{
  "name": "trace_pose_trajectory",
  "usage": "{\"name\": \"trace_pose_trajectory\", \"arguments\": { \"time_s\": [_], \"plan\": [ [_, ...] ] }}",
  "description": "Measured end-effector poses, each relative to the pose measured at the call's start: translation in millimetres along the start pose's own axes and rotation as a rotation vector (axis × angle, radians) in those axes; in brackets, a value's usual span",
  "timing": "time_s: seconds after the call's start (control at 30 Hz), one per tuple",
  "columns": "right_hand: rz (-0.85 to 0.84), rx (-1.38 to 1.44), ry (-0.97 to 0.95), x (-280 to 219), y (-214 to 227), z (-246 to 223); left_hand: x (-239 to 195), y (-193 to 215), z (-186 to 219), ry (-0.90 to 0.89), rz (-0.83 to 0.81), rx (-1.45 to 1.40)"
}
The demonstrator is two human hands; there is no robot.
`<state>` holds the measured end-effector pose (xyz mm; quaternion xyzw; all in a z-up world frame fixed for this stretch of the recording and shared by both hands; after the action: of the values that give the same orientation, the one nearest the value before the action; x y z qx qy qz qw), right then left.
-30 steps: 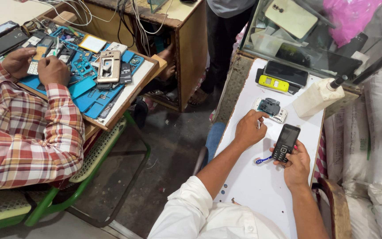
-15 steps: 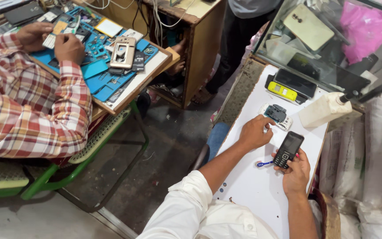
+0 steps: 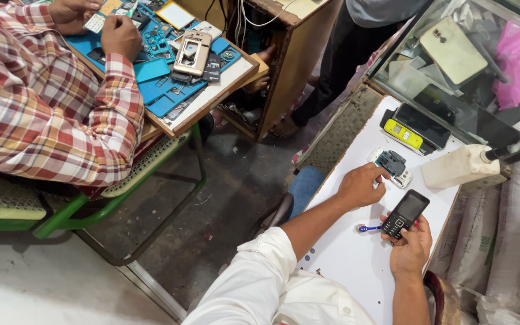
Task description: The person removes a battery from a smartphone, handles a new battery, and places it into the phone. They also handle a feature phone and various tools on the workbench.
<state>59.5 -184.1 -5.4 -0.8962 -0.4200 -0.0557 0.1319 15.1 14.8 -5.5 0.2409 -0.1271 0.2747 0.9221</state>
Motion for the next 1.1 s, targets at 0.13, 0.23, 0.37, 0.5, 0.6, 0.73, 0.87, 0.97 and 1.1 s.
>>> {"name": "trace_pose_trajectory", "arguments": {
  "time_s": [0.13,0.23,0.37,0.5,0.6,0.73,0.87,0.97,1.1],
  "plan": [
    [-0.001,-0.014,-0.001,0.3,-0.1,-0.5,-0.6,-0.3,0.3,0.002,-0.007,-0.018],
    [0.0,-0.031,0.0,0.6,-1.5,-1.4,-0.5,0.9,1.3,0.011,-0.021,-0.019],
    [-0.007,-0.032,0.003,0.8,-2.4,-2.1,0.5,2.1,2.9,0.023,-0.035,0.005],
    [-0.013,-0.025,0.004,1.2,-0.6,-0.8,0.6,2.4,3.1,0.025,-0.038,0.007],
    [-0.01,-0.02,0.007,1.0,0.8,0.2,0.6,2.6,3.0,0.026,-0.048,0.011],
    [-0.007,-0.012,0.009,0.7,1.1,0.6,0.5,3.2,3.6,0.021,-0.053,0.011],
    [-0.004,-0.005,0.009,1.4,1.2,1.2,0.3,3.2,3.6,0.025,-0.047,0.005],
    [-0.002,-0.005,0.006,1.1,1.0,0.7,0.2,2.9,3.6,0.029,-0.052,0.005],
    [0.01,-0.006,0.004,0.6,0.6,0.2,-0.7,2.9,3.7,0.007,-0.026,0.005]
  ]
}}
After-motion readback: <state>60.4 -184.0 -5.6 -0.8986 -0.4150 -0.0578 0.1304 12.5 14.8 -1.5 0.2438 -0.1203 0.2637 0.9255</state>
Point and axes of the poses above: each hand's wrist, its own x-axis towards the middle knuckle, its own y-axis out of the back of the hand, z = x × y, the point moved 2 cm from there along x, towards the middle knuckle, and after that the axes turned 11 degrees about -z, right-handed, at the moved point
